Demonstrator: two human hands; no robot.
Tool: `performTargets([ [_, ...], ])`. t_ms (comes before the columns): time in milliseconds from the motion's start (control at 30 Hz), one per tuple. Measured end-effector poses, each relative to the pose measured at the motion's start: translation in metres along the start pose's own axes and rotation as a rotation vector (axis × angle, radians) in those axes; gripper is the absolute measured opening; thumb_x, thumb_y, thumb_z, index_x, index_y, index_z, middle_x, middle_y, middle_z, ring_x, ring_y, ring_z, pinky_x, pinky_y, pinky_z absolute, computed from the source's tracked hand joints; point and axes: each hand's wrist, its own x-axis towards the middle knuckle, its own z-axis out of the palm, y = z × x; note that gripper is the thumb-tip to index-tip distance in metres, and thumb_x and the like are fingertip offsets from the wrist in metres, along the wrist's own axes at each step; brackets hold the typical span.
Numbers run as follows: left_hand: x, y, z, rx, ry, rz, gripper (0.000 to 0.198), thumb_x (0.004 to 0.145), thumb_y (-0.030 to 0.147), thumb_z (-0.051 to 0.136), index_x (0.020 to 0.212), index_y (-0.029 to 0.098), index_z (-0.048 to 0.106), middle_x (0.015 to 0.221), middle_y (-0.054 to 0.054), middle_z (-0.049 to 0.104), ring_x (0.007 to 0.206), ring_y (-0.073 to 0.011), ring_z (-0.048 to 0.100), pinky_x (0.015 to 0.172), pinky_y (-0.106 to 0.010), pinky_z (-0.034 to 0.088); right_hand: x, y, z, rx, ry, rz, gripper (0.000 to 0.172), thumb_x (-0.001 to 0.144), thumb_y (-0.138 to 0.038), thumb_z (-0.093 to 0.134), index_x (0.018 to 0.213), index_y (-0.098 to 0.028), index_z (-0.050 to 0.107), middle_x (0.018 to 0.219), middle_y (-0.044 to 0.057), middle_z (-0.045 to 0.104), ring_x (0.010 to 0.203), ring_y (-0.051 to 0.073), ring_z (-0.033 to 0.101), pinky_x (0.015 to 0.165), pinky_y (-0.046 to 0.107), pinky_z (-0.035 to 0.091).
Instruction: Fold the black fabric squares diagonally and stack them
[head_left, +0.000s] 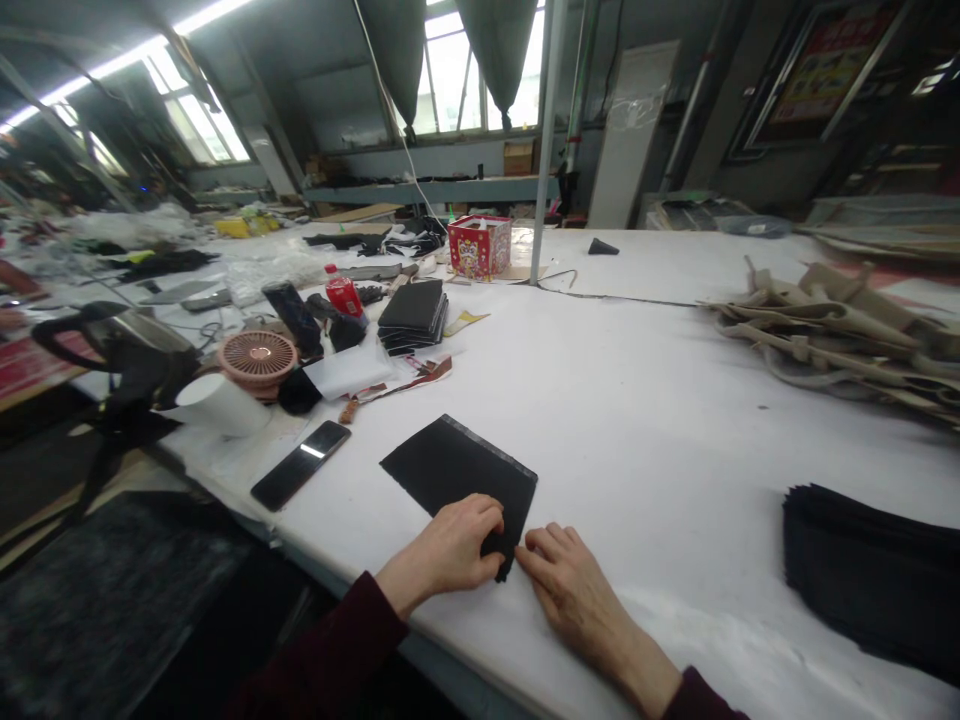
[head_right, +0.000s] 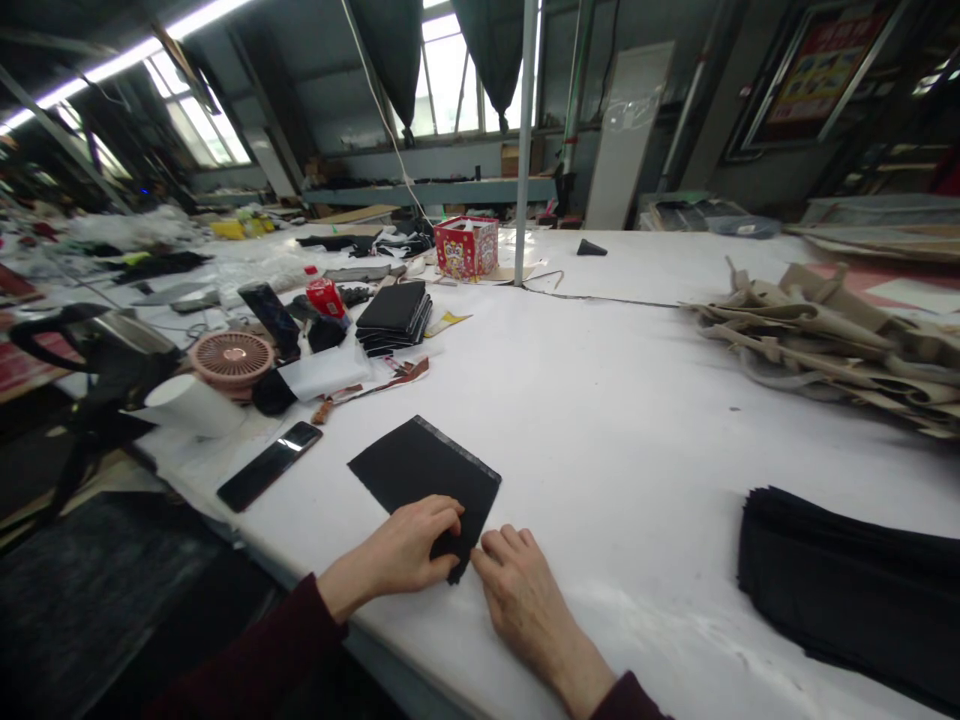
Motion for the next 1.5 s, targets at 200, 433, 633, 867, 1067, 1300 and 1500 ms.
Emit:
performTargets([
  [200, -0.006, -0.007, -0.001, -0.036, -0.036, 0.04, 0.03, 0.069, 0.02, 0.069, 0.098, 0.022, 0.059, 0.127, -0.006, 0.058, 0.118, -0.0239, 0.055, 0.098, -0.033, 0.045, -0.002, -0.002, -0.001, -0.027, -0.026, -0.022, 0.022, 0.095, -0.017, 0.05, 0.113, -0.024, 0.059, 0.102, 0.005, 0.057, 0.092, 0.021, 0.044, 0.081, 0.036, 0.031],
  [433, -0.003, 0.004, 0.001, 0.034, -0.014, -0.016, 0.035, 0.074, 0.033, 0.069, 0.104, 0.02, 0.056, 0.115, -0.008, 0.061, 0.108, -0.0247, 0.057, 0.092, -0.035, 0.047, 0.006, -0.005, 0.005, -0.076, -0.004, 0.006, 0.015, 0.093, -0.016, 0.051, 0.106, -0.022, 0.059, 0.098, 0.004, 0.057, 0.091, 0.02, 0.047, 0.079, 0.034, 0.031],
  [633, 0.018, 0.012, 0.013, 0.222, 0.04, -0.113, 0.008, 0.081, 0.014, 0.048, 0.083, 0.02, 0.054, 0.091, -0.007, 0.064, 0.09, -0.0233, 0.06, 0.076, -0.033, 0.048, 0.026, 0.003, 0.015, -0.176, -0.004, 0.129, 0.015, 0.093, -0.011, 0.046, 0.093, -0.019, 0.059, 0.09, 0.004, 0.06, 0.082, 0.019, 0.053, 0.074, 0.033, 0.031],
  [867, 0.025, -0.003, 0.005, 0.139, 0.122, -0.187, 0.009, 0.085, 0.017, 0.046, 0.085, 0.021, 0.053, 0.086, -0.002, 0.065, 0.08, -0.018, 0.063, 0.071, -0.028, 0.045, 0.049, 0.028, 0.003, -0.265, 0.008, 0.327, 0.018, 0.098, -0.022, 0.043, 0.105, -0.021, 0.06, 0.087, 0.004, 0.065, 0.077, 0.019, 0.06, 0.068, 0.031, 0.031],
  [1067, 0.032, 0.002, 0.011, 0.127, 0.126, -0.187, 0.02, 0.08, 0.033, 0.063, 0.097, 0.023, 0.056, 0.1, -0.003, 0.064, 0.093, -0.0225, 0.061, 0.075, -0.03, 0.045, 0.056, 0.034, 0.005, -0.288, 0.015, 0.296, 0.021, 0.099, -0.021, 0.041, 0.097, -0.023, 0.062, 0.083, 0.002, 0.067, 0.073, 0.017, 0.063, 0.063, 0.03, 0.03],
  [1300, 0.039, -0.043, -0.016, -0.637, 0.398, -0.361, 0.018, 0.08, 0.034, 0.065, 0.073, 0.019, 0.06, 0.069, 0.002, 0.061, 0.067, -0.0162, 0.057, 0.067, -0.027, 0.044, 0.063, 0.034, 0.005, -0.315, 0.041, 0.332, 0.02, 0.099, -0.026, 0.043, 0.097, -0.023, 0.063, 0.08, 0.002, 0.069, 0.069, 0.017, 0.066, 0.056, 0.027, 0.029],
  [1500, 0.011, -0.134, -0.112, -0.827, 0.889, -0.62, 0.022, 0.081, 0.032, 0.062, 0.07, 0.015, 0.054, 0.061, 0.0, 0.058, 0.058, -0.0158, 0.058, 0.06, -0.03, 0.05, 0.064, 0.035, 0.007, -0.333, 0.064, 0.318, 0.02, 0.1, -0.028, 0.044, 0.108, -0.024, 0.062, 0.081, 0.003, 0.07, 0.068, 0.016, 0.067, 0.056, 0.025, 0.032],
])
